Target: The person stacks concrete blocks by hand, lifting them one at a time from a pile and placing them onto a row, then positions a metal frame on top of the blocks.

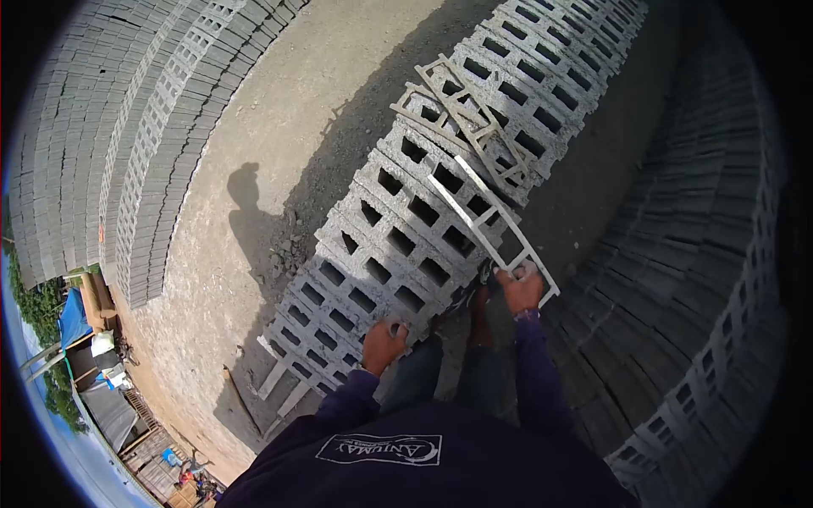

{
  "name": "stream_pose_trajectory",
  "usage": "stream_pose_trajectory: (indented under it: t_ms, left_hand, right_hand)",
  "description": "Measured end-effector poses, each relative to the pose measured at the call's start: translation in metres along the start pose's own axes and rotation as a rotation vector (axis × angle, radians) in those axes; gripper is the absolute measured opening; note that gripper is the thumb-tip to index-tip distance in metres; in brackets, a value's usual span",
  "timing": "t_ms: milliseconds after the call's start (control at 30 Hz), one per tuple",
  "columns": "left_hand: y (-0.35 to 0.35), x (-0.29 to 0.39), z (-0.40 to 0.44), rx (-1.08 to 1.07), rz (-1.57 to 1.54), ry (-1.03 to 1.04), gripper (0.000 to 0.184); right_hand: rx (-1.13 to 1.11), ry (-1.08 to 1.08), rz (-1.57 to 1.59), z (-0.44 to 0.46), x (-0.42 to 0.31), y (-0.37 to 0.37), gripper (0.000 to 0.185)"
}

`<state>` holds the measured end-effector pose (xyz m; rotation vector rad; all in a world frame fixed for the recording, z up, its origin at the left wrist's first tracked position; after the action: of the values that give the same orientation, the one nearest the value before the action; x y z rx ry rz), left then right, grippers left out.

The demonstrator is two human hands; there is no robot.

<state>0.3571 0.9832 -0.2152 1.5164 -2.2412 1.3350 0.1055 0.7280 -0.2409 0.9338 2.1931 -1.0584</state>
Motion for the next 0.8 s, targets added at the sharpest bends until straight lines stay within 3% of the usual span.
stream_pose_trajectory:
  t_ms: [67,133,267,367,467,567,667,733,800]
  left_hand:
    - [-0.006,-0.028,-0.006,0.004,-0.03,-0.012,0.031]
    - [-0.005,-0.06,-0.015,-0.058,-0.07,-0.159,0.033]
    - [-0.01,-0.087,-0.029,-0.042,-0.163,-0.23,0.032]
    - [-0.001,-0.108,-0.046,-0.088,-0.146,-0.246,0.034]
    - [0.003,-0.123,-0.071,-0.106,-0.207,-0.323,0.032]
    - [0.019,-0.165,-0.089,-0.115,-0.143,-0.373,0.033]
    - [0.022,-0.189,-0.106,-0.068,-0.267,-0.406,0.034]
    - [0.021,-0.194,-0.117,-0.006,-0.289,-0.37,0.034]
    - [0.02,-0.186,-0.122,-0.095,-0.348,-0.402,0.036]
  right_hand:
    - [0.002,-0.001,0.028,0.014,-0.007,0.005,0.061]
    - [0.089,-0.104,-0.111,0.029,-0.045,0.0,0.051]
    - [0.137,-0.166,-0.126,0.079,-0.071,-0.007,0.048]
    - [0.115,-0.058,-0.102,0.084,-0.111,-0.025,0.045]
    - [0.219,-0.14,-0.061,0.113,-0.109,-0.043,0.042]
    - [0.248,-0.158,-0.232,0.141,-0.138,-0.069,0.047]
    - [0.297,-0.233,-0.632,0.17,-0.151,-0.085,0.062]
    - [0.168,-0.261,-0.491,0.145,-0.155,-0.091,0.062]
    - [-0.007,-0.309,-0.275,0.093,-0.142,-0.074,0.06]
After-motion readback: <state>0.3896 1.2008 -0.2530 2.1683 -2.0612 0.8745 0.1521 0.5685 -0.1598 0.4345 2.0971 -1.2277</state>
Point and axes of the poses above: each hand's wrist, its own z-axis towards the middle knuckle, its own y-axis out of the palm, x = y × z, the point moved 8 cm from there along z, towards the middle knuckle, and after that the axes turned 11 degrees about -x, right-handed, at the moved point
